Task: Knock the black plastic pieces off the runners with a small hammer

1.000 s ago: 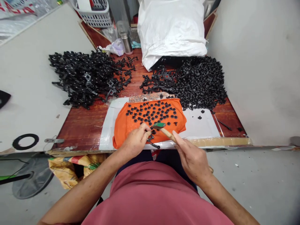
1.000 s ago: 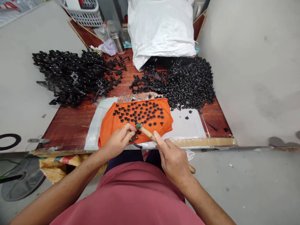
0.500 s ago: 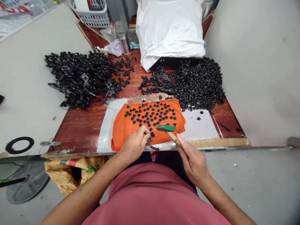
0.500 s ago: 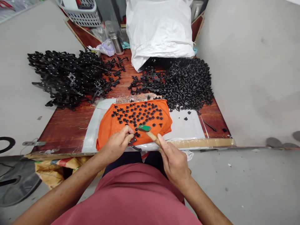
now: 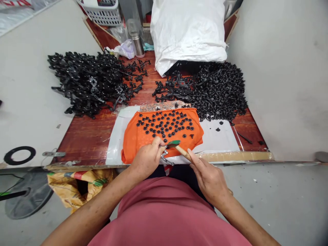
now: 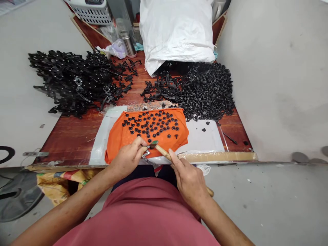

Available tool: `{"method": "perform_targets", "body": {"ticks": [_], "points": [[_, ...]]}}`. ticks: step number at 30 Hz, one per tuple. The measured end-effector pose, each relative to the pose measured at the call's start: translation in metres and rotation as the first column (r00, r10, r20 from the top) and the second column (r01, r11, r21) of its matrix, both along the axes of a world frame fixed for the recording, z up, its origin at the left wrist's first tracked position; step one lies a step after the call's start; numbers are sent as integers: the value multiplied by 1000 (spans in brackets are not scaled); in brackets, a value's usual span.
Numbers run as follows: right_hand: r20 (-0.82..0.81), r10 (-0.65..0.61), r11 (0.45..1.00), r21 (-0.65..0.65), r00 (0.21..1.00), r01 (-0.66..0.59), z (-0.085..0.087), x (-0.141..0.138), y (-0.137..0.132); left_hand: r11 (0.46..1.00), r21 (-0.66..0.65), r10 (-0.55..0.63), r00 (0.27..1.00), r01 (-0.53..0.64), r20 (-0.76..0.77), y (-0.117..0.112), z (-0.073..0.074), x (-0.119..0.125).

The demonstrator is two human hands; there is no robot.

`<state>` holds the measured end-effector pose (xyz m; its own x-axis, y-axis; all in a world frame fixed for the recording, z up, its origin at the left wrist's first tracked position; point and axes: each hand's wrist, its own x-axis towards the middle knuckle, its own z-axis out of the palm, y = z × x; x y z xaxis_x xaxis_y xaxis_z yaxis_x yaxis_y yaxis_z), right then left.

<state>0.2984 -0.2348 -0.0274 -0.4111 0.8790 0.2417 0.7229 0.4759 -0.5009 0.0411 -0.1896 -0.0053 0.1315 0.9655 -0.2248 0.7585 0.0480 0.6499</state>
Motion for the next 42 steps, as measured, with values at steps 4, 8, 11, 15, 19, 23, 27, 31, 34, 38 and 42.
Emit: {"method": "perform_targets", "body": {"ticks": [4, 8, 11, 15, 19, 23, 27, 31, 34, 38, 42], "points": [[-77, -29, 997, 68, 997, 35, 0, -1, -2, 1000, -17, -11, 998, 12, 59, 1, -1, -1], [44, -34, 999, 13, 998, 34, 1, -3, 0, 1000, -24, 4, 995, -2, 95, 1, 1, -3], [36, -27, 997, -75, 999, 29, 3, -3, 4, 999, -32, 5, 995, -2, 95, 3, 2, -4], [-164, -65, 997, -48, 984, 58, 9, 0, 5, 999, -51, 24, 987, -16, 161, 5, 1, -6], [-182, -126, 989, -98, 975, 109, 9, 5, 6, 993, -107, 80, 952, -50, 296, 5, -2, -11], [-138, -123, 984, -148, 983, 102, 0, 11, 3, 986, -153, 124, 919, -70, 375, 2, -8, -14], [-97, -114, 974, -205, 989, 93, -9, 12, -5, 986, -159, 109, 905, -46, 412, 1, -12, -13], [-92, -104, 968, -238, 990, 79, -13, 9, -10, 990, -133, 87, 931, -42, 355, 3, -7, -9], [-82, -98, 971, -225, 992, 78, -16, 7, -9, 993, -114, 73, 955, -42, 289, 3, -1, -6], [-67, -90, 972, -225, 994, 73, -19, 7, -7, 994, -97, 63, 974, -42, 216, 2, 4, -4], [-57, -91, 976, -205, 994, 78, -14, 8, -6, 998, -66, 33, 986, -23, 160, 2, 5, -6]]}}
